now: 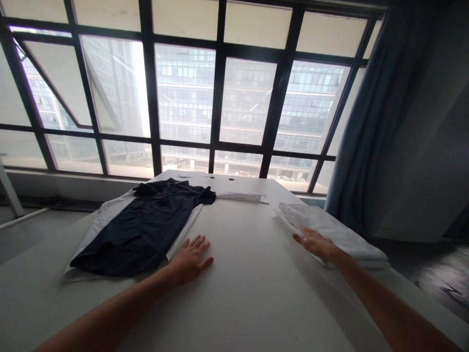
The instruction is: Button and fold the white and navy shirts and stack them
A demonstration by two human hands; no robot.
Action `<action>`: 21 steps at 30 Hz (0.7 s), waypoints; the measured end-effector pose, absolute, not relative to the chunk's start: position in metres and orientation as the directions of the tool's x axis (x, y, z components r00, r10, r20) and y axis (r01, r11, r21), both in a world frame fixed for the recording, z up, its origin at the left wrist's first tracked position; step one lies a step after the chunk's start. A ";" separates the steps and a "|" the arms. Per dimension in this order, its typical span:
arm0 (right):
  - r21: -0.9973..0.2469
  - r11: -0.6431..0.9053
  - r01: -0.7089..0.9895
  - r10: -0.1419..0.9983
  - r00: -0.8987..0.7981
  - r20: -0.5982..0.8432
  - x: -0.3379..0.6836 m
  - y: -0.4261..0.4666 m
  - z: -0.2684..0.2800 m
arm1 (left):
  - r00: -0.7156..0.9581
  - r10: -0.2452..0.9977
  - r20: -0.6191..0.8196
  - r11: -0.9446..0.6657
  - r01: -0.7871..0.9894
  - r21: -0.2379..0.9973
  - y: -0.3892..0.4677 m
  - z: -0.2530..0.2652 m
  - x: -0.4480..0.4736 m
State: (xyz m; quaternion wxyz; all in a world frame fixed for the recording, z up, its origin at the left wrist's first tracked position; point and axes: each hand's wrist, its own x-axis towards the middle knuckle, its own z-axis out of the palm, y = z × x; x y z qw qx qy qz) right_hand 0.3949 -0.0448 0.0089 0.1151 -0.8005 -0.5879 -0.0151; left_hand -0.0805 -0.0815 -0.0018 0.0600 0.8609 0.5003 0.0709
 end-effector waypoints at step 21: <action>0.113 -0.066 0.991 0.948 0.027 0.317 0.335 -0.059 -0.002 | -0.034 0.996 0.081 0.016 0.976 0.216 -0.039 0.047 -0.160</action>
